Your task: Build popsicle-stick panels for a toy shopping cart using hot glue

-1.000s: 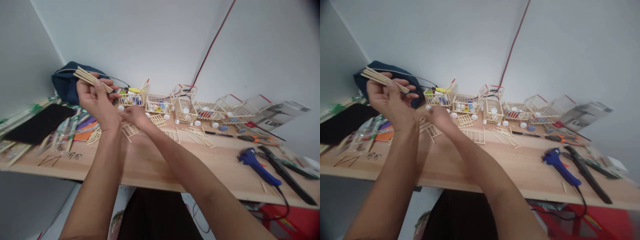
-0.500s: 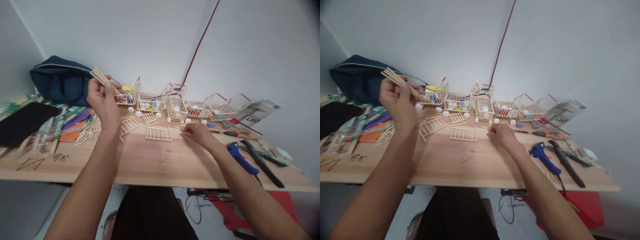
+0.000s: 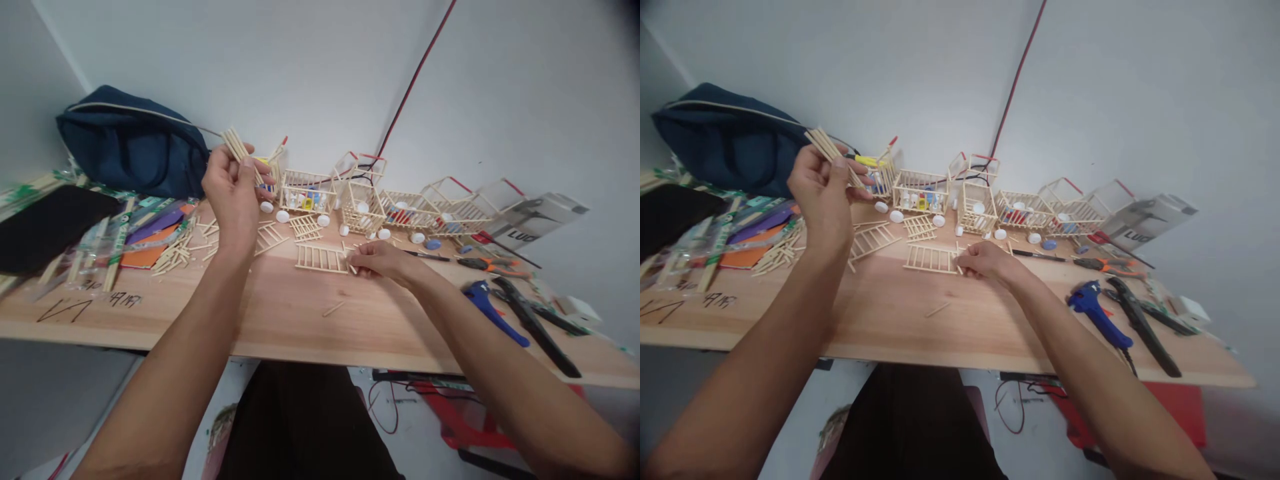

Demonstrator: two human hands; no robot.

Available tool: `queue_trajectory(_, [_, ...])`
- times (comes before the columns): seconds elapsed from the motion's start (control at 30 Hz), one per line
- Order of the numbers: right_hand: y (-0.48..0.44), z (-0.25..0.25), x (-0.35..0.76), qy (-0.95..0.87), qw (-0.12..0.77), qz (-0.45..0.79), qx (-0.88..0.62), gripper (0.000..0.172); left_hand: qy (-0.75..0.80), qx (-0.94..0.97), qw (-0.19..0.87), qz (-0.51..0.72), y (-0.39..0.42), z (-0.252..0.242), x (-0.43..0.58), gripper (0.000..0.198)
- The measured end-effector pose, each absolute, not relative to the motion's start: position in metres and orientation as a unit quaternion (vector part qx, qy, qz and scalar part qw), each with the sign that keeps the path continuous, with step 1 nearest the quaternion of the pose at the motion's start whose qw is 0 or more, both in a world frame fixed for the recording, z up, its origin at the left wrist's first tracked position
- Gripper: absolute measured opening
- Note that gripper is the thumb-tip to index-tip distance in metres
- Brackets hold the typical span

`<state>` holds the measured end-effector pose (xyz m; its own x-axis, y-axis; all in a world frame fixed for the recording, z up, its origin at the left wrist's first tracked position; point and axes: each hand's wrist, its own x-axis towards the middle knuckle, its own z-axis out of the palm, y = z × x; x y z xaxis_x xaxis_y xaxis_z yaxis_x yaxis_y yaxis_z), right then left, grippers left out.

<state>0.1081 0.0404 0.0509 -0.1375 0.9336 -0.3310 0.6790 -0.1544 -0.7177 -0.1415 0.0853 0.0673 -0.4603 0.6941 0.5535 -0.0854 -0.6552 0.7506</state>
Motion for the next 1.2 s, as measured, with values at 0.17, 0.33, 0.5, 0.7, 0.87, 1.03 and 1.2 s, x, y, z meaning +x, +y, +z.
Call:
queue_trajectory(0.17, [0.053,0.051,0.088,-0.63,0.11,0.363,-0.677,0.025,0.365,0.472,0.256,0.76,0.08,0.067,-0.135,0.008])
queue_trajectory(0.33, [0.058,0.049,0.078,-0.641,0.066,0.328,-0.69,0.025,0.406,0.476,0.294,0.722,0.073,0.07,-0.131,0.013])
queue_trajectory(0.5, [0.058,0.049,0.069,-0.647,0.037,0.295,-0.702,0.026,0.368,0.486,0.304,0.732,0.075,0.068,-0.129,0.005])
queue_trajectory(0.7, [0.057,0.05,0.067,-0.656,0.03,0.262,-0.707,0.026,0.394,0.492,0.331,0.702,0.073,0.068,-0.125,0.006])
queue_trajectory(0.87, [0.055,0.053,0.065,-0.671,0.021,0.245,-0.7,0.026,0.438,0.571,0.378,0.583,0.075,0.057,-0.118,0.011])
queue_trajectory(1.03, [0.052,0.053,0.063,-0.687,0.011,0.214,-0.695,0.027,0.499,0.703,0.276,0.425,0.072,0.041,-0.108,0.016])
queue_trajectory(1.2, [0.052,0.05,0.06,-0.692,-0.006,0.172,-0.701,0.021,0.535,0.756,0.177,0.333,0.067,0.035,-0.106,0.015])
